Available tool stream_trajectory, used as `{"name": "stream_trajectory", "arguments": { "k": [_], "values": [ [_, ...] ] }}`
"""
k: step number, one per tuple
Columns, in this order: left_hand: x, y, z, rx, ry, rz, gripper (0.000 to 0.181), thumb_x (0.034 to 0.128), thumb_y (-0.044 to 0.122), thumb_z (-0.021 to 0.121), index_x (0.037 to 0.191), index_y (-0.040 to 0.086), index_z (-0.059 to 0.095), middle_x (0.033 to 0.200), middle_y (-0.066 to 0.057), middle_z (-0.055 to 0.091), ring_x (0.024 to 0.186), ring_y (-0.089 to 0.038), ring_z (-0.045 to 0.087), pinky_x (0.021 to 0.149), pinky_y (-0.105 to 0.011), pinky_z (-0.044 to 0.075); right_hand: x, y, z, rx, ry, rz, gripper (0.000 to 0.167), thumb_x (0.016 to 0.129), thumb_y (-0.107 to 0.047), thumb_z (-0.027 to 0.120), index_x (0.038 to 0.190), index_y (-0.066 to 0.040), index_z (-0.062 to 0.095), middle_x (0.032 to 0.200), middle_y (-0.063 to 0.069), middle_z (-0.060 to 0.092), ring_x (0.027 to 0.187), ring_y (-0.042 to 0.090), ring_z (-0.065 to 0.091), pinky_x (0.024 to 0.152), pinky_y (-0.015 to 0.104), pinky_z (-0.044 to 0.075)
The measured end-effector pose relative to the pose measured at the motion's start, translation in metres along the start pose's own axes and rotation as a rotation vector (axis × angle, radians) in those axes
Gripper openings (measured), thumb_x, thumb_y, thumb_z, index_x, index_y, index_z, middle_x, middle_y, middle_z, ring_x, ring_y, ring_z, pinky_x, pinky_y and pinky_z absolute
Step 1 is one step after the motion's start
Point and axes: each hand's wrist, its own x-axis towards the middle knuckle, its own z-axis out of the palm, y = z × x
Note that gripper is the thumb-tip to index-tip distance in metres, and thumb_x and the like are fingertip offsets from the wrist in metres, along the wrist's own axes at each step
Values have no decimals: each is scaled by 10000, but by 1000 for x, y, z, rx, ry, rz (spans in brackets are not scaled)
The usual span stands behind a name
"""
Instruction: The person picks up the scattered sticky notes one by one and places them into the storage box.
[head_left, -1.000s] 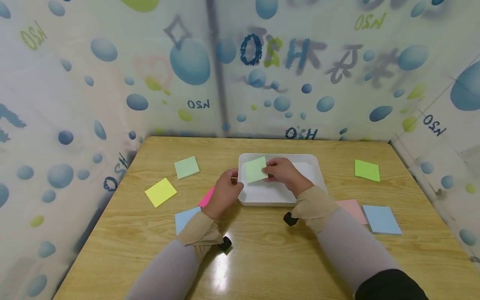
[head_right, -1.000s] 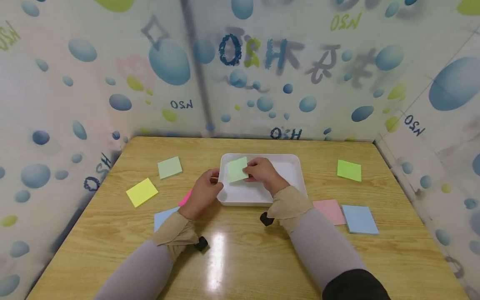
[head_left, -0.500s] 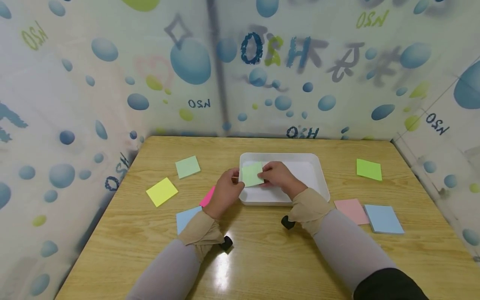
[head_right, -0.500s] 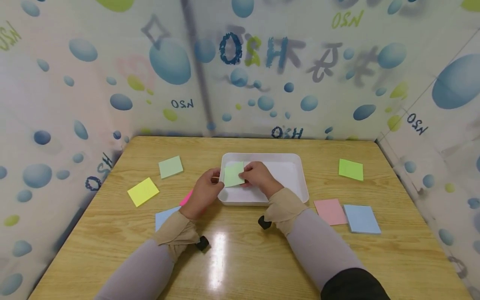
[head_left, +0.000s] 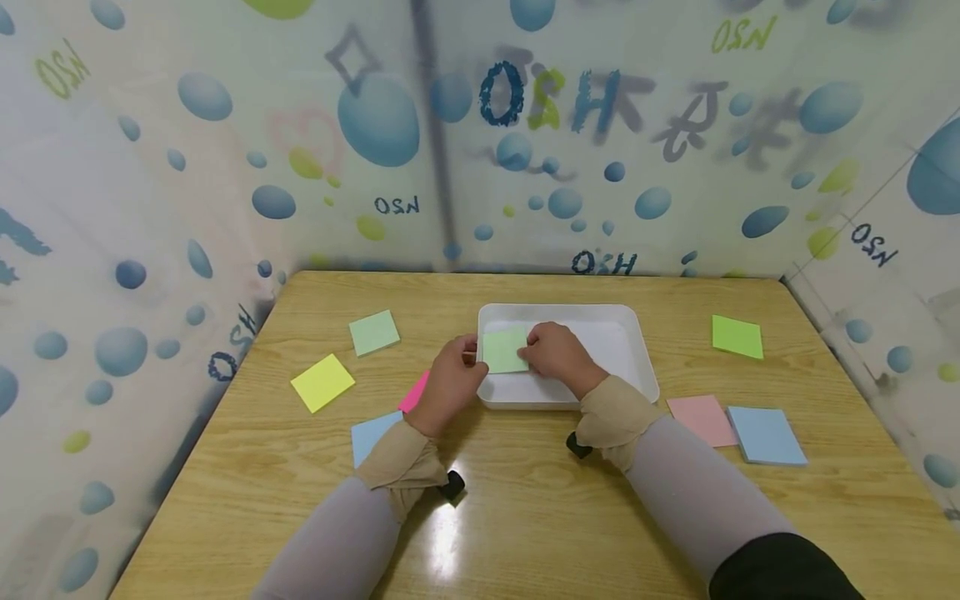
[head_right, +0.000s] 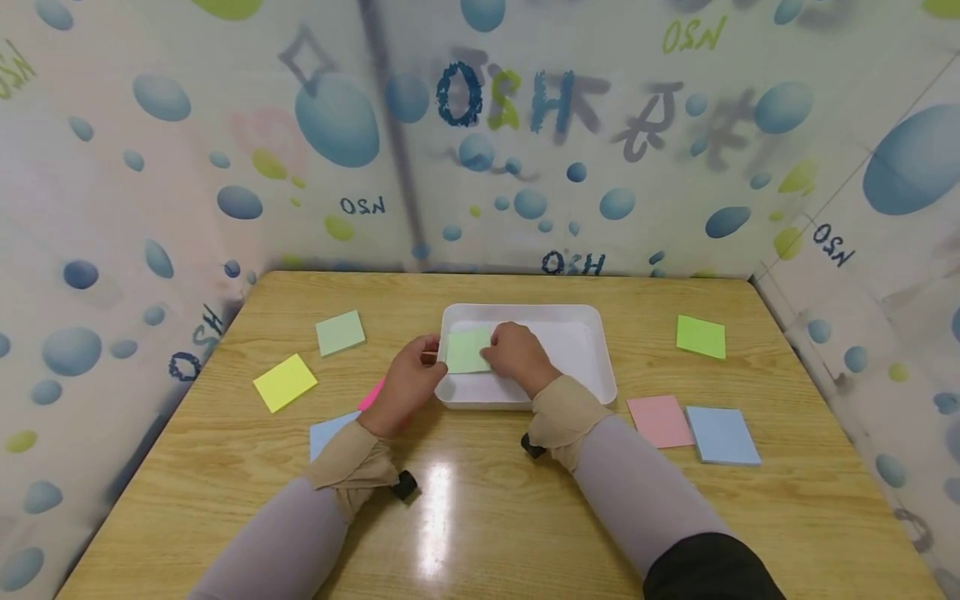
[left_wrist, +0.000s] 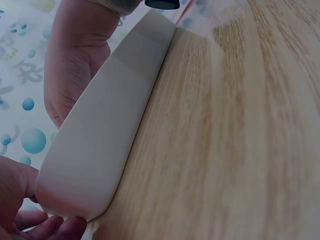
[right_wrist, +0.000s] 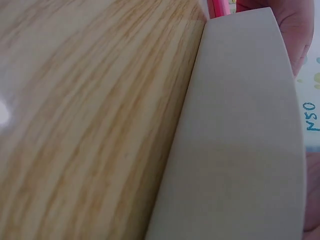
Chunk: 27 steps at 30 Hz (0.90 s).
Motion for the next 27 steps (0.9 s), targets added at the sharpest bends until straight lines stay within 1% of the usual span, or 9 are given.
{"name": "stream_trajectory", "arguments": {
  "k": [4,8,14,18,22,24,27],
  "values": [
    [0,0,1,3,-3,-7,496,923,54,594,1416,5,571,1288,-136,645,1175,-291,650,954,-419,573,-1,-2,-1,-15,-2,39,347,1013,-310,657,1234,-42,660,789,43,696,727,169,634,765,325,489],
    [0,0,0,2,-5,-8,488,932,60,589,1417,6,569,1290,-136,643,1170,-284,648,944,-410,573,-1,-2,-1,-14,-8,53,362,1014,-323,657,1252,-50,642,774,43,702,721,169,638,768,330,487],
    [-1,1,-1,-2,-10,-18,480,940,64,591,1417,19,569,1296,-123,641,1161,-279,639,942,-401,567,-2,-1,-4,-36,-13,37,378,1019,-335,648,1266,-50,634,815,47,711,733,166,648,732,307,493],
    [0,1,0,-3,-8,-29,472,942,65,590,1412,26,574,1295,-111,642,1154,-274,637,939,-394,569,-6,-1,-10,-82,5,10,388,1026,-345,633,1273,-46,646,939,65,724,790,177,646,727,309,508],
    [0,0,1,-7,-6,-34,463,944,63,590,1406,29,579,1295,-103,640,1147,-267,635,928,-384,566,-12,2,-17,-123,50,-36,397,1030,-354,618,1265,-38,666,1067,94,741,845,197,648,762,344,534],
    [0,0,1,-7,-5,-34,468,945,62,591,1411,28,575,1301,-104,638,1150,-267,632,928,-382,562,-15,4,-23,-138,74,-59,396,1031,-360,610,1255,-39,675,1092,96,746,859,201,649,776,360,544],
    [-1,1,0,-5,-7,-31,482,948,63,590,1427,18,563,1312,-114,636,1159,-270,628,933,-389,557,-22,9,-33,-137,99,-98,389,1032,-365,598,1233,-43,684,1055,99,759,848,208,661,782,380,552]
  ]
}}
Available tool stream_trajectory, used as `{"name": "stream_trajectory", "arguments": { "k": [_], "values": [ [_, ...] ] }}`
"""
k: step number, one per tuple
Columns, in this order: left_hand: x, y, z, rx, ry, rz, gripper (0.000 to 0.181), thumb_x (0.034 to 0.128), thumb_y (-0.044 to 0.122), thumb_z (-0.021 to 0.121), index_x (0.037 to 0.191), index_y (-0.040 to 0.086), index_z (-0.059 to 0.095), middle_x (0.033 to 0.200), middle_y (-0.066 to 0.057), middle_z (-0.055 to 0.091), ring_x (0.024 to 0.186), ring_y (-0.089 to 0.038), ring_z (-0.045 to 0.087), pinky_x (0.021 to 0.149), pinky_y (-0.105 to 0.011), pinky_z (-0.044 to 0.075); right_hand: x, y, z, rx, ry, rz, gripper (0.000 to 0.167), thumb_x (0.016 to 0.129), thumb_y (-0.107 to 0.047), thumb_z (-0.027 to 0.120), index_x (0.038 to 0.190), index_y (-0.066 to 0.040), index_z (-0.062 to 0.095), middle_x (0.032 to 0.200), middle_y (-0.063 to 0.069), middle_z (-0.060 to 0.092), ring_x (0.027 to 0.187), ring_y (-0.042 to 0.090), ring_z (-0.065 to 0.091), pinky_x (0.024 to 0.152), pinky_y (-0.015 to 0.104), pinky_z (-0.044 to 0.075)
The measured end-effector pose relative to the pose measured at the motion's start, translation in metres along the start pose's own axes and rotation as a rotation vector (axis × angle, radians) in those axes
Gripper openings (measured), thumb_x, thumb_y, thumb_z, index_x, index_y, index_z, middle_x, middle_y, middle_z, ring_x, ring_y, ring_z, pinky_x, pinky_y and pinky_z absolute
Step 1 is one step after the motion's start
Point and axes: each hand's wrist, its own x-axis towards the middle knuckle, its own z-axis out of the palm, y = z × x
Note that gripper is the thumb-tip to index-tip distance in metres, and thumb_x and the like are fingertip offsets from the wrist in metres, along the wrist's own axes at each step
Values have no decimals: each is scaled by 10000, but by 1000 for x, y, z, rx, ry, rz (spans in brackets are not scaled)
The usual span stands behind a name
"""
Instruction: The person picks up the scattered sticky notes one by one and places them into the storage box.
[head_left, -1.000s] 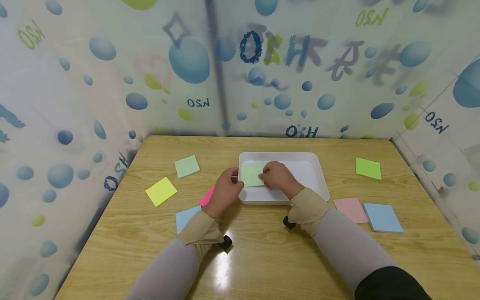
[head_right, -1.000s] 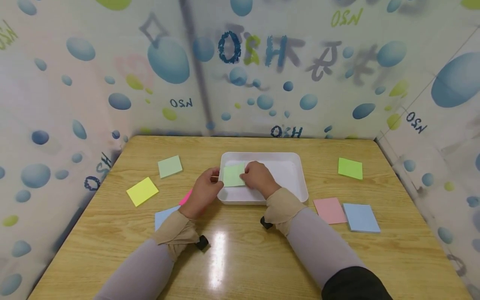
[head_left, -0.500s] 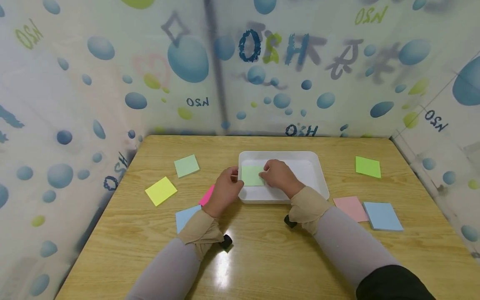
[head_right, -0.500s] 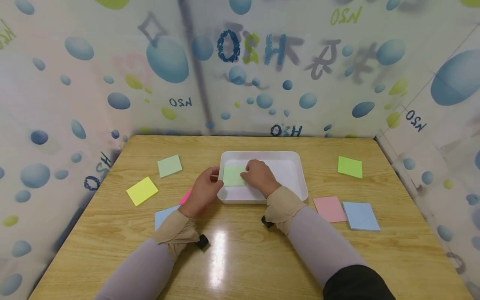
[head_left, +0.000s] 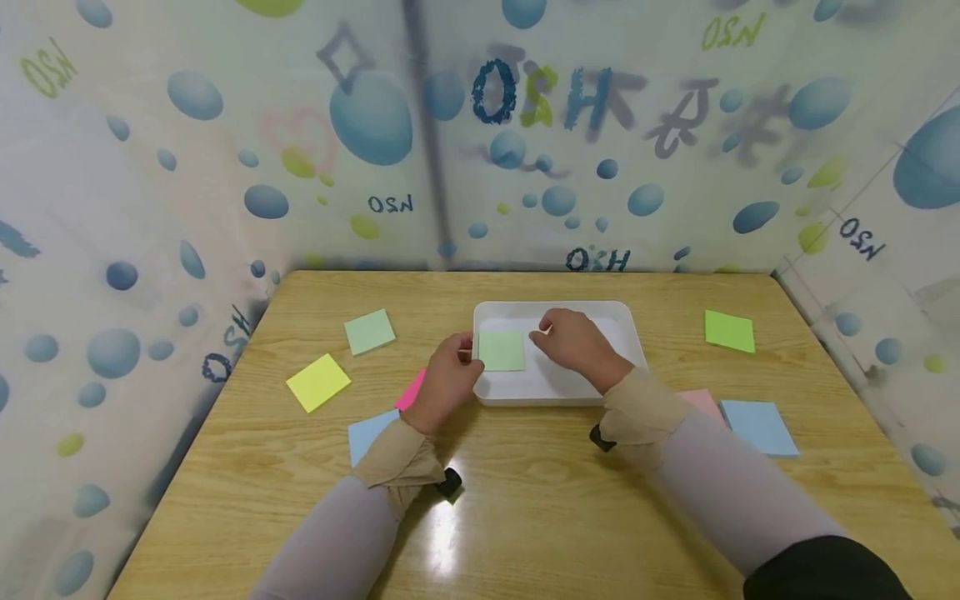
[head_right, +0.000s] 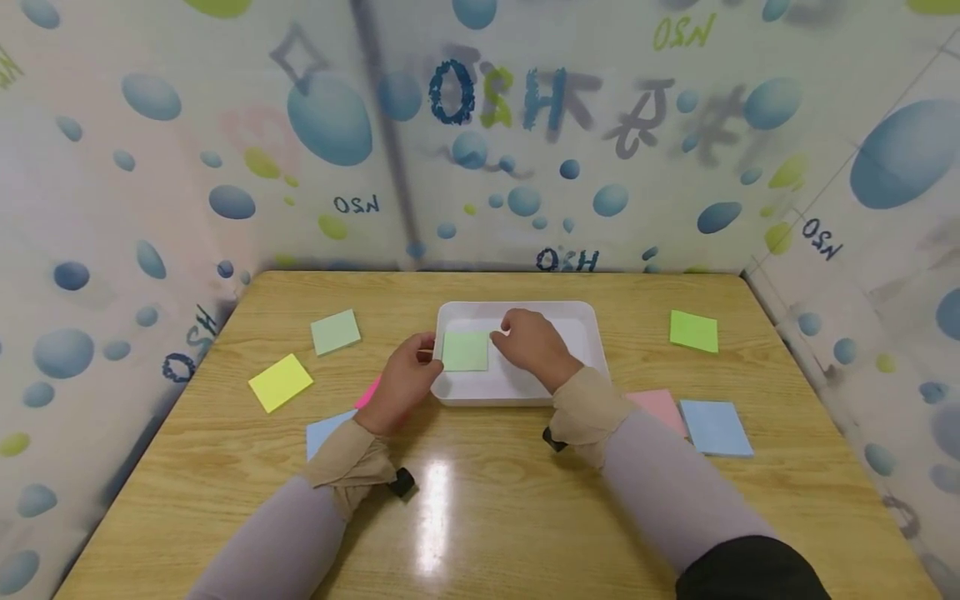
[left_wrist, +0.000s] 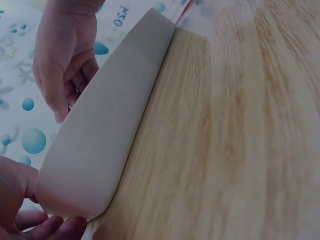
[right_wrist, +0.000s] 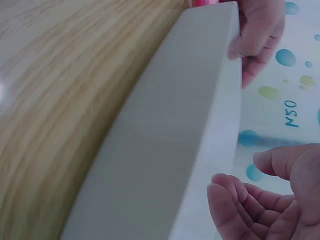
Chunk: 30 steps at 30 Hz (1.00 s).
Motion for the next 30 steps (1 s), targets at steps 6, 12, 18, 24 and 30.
{"name": "stream_trajectory", "arguments": {
  "k": [6,12,18,24,30],
  "values": [
    [0,1,0,3,-6,-6,500,949,61,586,1444,5,545,1329,-126,627,1174,-278,621,943,-395,553,-18,23,-19,42,39,-25,374,1035,-352,590,1214,-35,681,1030,128,746,820,220,668,765,391,550],
    [0,-1,1,5,-3,-3,507,943,62,584,1444,-2,543,1331,-133,626,1179,-283,622,946,-400,554,-38,51,-38,88,61,23,384,1046,-341,584,1247,-22,656,1001,141,729,778,213,669,686,340,521],
    [0,-2,1,4,-2,-1,492,937,63,579,1424,-2,557,1321,-131,633,1164,-279,627,924,-386,554,-57,81,-56,150,99,63,429,1060,-360,566,1295,-5,620,1098,178,702,870,227,715,718,328,571],
    [0,-1,1,9,2,15,490,941,60,585,1425,-10,556,1325,-144,632,1167,-292,630,943,-411,557,-77,110,-67,161,161,69,462,1076,-387,528,1306,7,605,1068,186,700,882,230,720,724,334,572],
    [1,-2,1,13,4,19,497,945,60,588,1437,-1,548,1332,-138,629,1166,-292,628,947,-418,556,-94,136,-68,180,156,90,531,1078,-414,508,1323,51,580,1140,251,681,982,332,698,815,454,584]
  ]
}}
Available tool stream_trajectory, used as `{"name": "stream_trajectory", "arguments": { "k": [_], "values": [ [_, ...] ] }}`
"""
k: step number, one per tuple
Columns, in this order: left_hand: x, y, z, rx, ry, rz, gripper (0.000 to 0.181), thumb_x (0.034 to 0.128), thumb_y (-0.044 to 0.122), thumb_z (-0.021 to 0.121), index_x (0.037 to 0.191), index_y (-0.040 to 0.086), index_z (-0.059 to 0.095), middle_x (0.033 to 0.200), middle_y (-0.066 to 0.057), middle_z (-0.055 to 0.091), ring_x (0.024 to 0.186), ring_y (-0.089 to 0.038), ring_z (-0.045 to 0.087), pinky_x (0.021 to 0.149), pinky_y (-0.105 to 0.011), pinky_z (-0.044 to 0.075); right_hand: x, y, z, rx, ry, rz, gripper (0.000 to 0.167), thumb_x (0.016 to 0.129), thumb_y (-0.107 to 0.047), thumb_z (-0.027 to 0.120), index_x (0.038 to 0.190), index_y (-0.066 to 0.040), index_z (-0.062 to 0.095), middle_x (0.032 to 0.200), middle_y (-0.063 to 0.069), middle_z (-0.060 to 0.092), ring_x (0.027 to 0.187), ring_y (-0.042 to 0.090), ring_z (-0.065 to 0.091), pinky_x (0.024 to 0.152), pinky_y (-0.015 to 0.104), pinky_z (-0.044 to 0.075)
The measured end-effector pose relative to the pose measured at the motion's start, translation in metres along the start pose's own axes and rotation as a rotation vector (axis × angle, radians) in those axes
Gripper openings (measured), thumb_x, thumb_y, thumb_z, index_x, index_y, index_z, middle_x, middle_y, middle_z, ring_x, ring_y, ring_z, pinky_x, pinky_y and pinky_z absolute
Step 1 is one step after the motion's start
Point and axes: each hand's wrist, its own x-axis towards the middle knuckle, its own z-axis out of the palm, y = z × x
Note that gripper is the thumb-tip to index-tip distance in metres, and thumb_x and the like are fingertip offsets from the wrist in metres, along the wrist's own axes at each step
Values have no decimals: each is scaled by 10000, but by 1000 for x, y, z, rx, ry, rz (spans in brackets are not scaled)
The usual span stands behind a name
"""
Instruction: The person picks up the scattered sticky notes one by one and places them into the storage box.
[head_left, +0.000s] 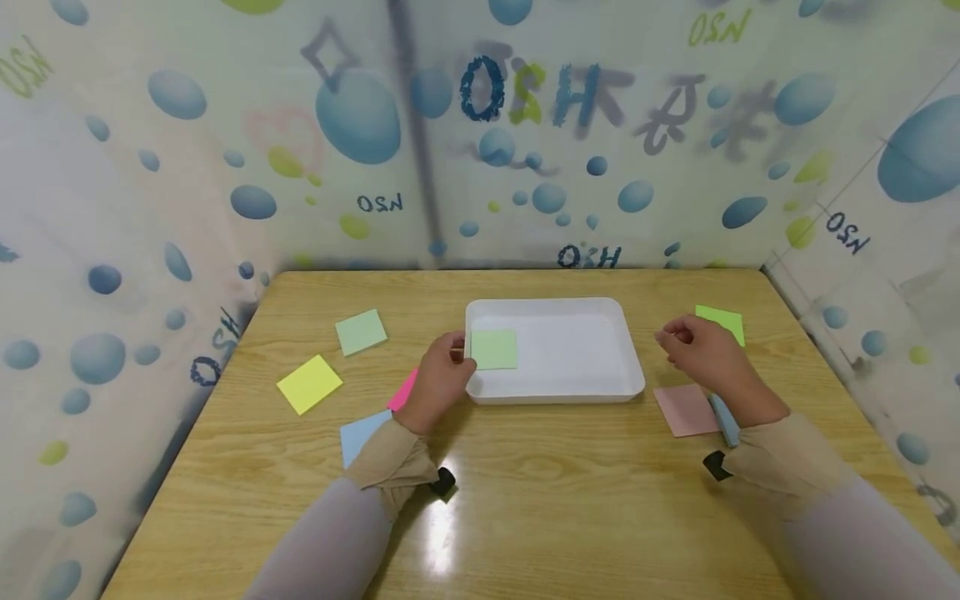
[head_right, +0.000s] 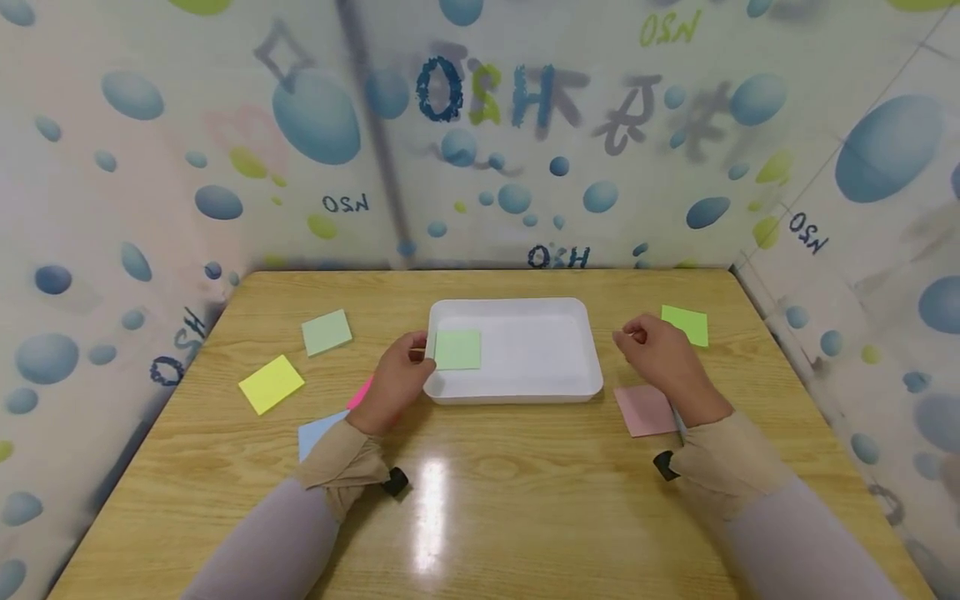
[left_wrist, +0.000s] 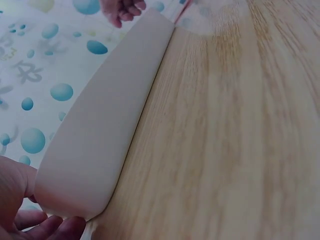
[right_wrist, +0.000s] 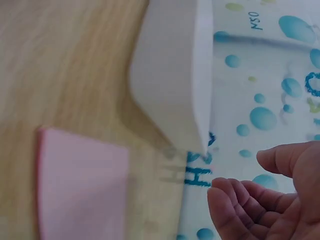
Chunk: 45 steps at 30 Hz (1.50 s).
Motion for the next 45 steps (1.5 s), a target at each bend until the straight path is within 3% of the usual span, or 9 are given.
{"name": "stream_trajectory", "arguments": {
  "k": [6,17,22,27,31,35,42,45],
  "values": [
    [-1,0,-1,10,-1,-12,501,951,73,591,1446,9,543,1341,-137,621,1180,-296,614,956,-428,550,-8,30,4,-88,-41,27,635,1065,-450,524,1379,102,544,1304,334,610,1164,458,603,916,567,527],
    [-1,1,0,4,-2,-10,508,959,81,587,1459,12,535,1355,-138,613,1188,-304,603,971,-440,543,-19,58,5,-165,-118,23,677,970,-425,705,1316,137,558,1197,312,642,1026,392,621,857,528,540],
    [0,1,-1,14,-3,-22,513,951,81,577,1457,4,534,1345,-141,618,1189,-304,608,980,-443,539,-19,58,6,-230,-158,-112,667,879,-357,823,1252,152,607,1080,238,657,938,320,591,799,450,513],
    [0,3,-1,14,-10,-33,513,942,75,574,1448,-3,539,1341,-144,621,1191,-306,607,987,-441,531,-21,57,5,-370,-209,-310,685,748,-310,925,1214,112,654,1168,269,651,1065,412,624,912,559,532],
    [0,4,-1,16,-13,-37,515,945,75,576,1453,3,535,1349,-142,617,1193,-306,602,992,-441,529,-23,57,3,-430,-276,-340,771,691,-325,961,1263,86,649,1195,250,623,1062,388,628,918,554,545],
    [1,3,0,16,-14,-42,503,949,80,576,1446,15,543,1341,-131,618,1189,-299,602,989,-435,531,-23,58,1,-473,-294,-366,782,671,-324,971,1263,77,655,1172,207,615,1031,342,625,898,521,554],
    [1,4,-1,16,-14,-44,507,954,85,569,1454,13,534,1344,-136,614,1194,-301,599,993,-442,532,-14,57,2,-503,-278,-460,668,592,-313,1004,1071,-17,645,1015,81,584,907,244,537,795,412,510],
    [0,4,-1,17,-15,-45,511,952,84,569,1457,13,531,1353,-136,611,1202,-304,598,995,-443,531,-10,55,1,-516,-295,-463,672,567,-354,1015,1008,-49,611,960,47,544,861,213,474,756,370,463]
  ]
}}
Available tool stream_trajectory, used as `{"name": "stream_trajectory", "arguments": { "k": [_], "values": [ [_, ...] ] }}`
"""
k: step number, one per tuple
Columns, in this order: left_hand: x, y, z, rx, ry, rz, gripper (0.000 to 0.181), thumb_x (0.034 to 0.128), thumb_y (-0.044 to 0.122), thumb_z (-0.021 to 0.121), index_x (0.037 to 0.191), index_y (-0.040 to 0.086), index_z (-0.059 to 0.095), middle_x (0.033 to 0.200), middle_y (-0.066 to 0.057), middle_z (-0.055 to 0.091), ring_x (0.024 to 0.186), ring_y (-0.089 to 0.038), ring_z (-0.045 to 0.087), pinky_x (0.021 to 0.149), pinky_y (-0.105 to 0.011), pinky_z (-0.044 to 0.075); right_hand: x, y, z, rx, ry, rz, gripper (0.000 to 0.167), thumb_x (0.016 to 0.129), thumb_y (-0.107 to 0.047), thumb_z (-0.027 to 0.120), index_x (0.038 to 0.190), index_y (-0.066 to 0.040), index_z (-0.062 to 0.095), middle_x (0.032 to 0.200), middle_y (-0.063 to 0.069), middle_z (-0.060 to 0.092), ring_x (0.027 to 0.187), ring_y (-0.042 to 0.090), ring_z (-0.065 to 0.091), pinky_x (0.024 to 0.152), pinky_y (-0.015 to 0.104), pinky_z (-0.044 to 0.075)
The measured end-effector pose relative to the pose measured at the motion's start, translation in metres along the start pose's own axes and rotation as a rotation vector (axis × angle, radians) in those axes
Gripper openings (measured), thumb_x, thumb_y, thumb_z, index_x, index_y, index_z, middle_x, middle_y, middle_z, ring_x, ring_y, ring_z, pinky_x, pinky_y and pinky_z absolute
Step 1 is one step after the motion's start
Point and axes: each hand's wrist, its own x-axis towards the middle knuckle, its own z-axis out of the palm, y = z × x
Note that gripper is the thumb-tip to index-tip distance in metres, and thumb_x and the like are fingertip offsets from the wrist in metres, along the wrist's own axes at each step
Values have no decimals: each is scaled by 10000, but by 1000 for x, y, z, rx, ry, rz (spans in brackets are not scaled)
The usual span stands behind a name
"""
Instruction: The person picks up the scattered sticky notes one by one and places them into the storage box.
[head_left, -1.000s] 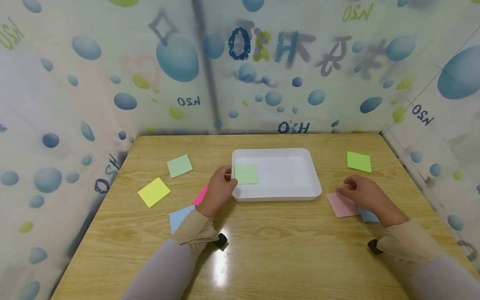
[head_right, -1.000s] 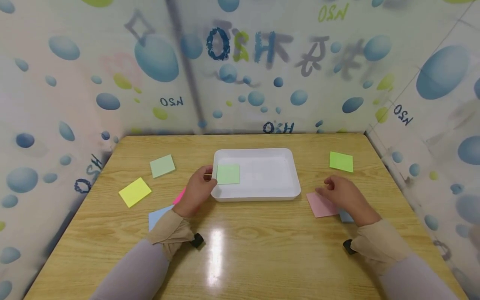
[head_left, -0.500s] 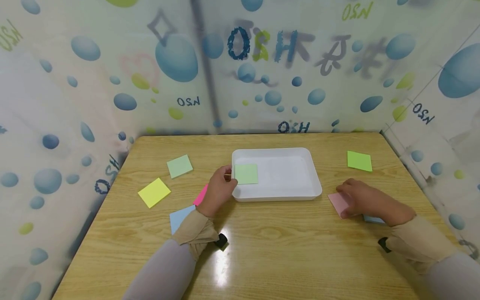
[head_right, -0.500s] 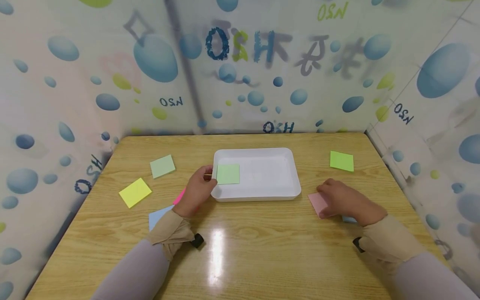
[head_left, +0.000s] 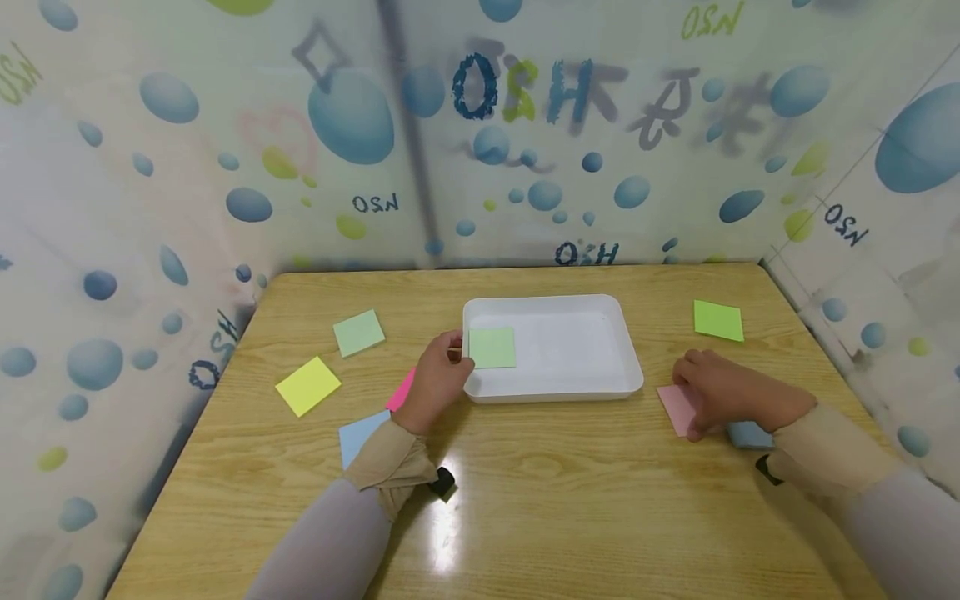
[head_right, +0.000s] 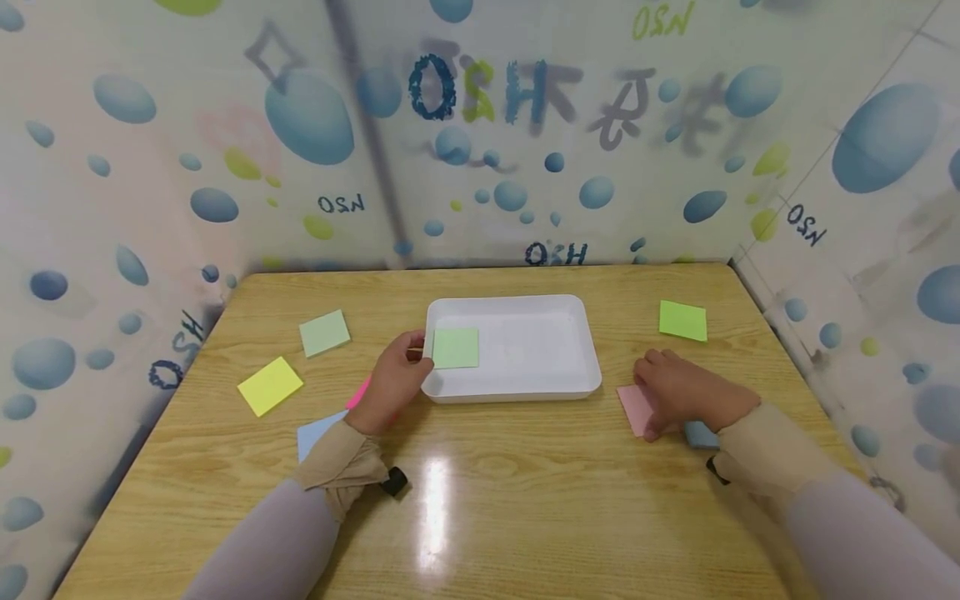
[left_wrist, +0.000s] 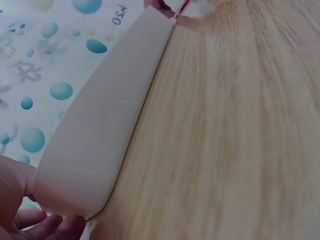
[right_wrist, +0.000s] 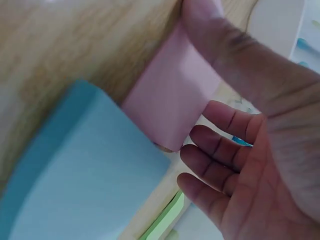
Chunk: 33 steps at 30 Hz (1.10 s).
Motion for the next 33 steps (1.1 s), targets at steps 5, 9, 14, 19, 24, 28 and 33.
{"name": "stream_trajectory", "arguments": {
  "k": [5,9,14,19,24,28,33],
  "values": [
    [-1,2,0,1,-6,4,534,941,82,567,1467,6,516,1371,-138,605,1225,-304,607,994,-445,537,6,1,-5,52,-70,51,676,584,-374,1009,997,-57,578,949,33,543,856,205,430,741,328,413],
    [-1,3,1,-7,-6,2,530,932,82,574,1455,10,530,1359,-131,612,1223,-298,614,989,-442,540,9,3,-6,88,-89,65,656,623,-371,994,1029,-48,593,952,35,574,866,208,466,747,329,424],
    [0,3,2,-7,-2,14,512,929,77,574,1435,8,549,1331,-129,628,1199,-291,625,970,-429,546,12,9,-3,73,1,-15,511,721,-305,941,992,-24,612,852,-7,553,775,143,466,686,309,417],
    [2,1,1,-10,0,16,500,923,66,574,1420,8,561,1314,-124,636,1177,-283,632,953,-411,547,15,12,-4,39,103,-43,237,858,-200,837,898,-62,648,789,-55,557,715,88,457,653,307,442],
    [2,0,0,-9,0,12,510,927,73,582,1432,4,552,1319,-129,632,1184,-287,627,956,-418,548,16,10,-13,14,100,-14,107,929,-121,749,965,-31,702,883,-7,663,797,135,582,749,414,547],
    [1,0,-1,-10,0,12,515,928,75,584,1437,2,548,1323,-132,629,1190,-292,625,957,-423,548,17,9,-17,25,92,-12,78,940,-90,732,973,-25,704,897,-7,667,804,130,574,728,387,531],
    [0,-1,-1,-8,1,12,515,935,75,575,1443,3,539,1333,-129,625,1193,-285,622,957,-413,547,17,10,-23,96,63,3,49,974,-94,692,927,-83,682,788,-79,564,715,64,464,631,270,408]
  ]
}}
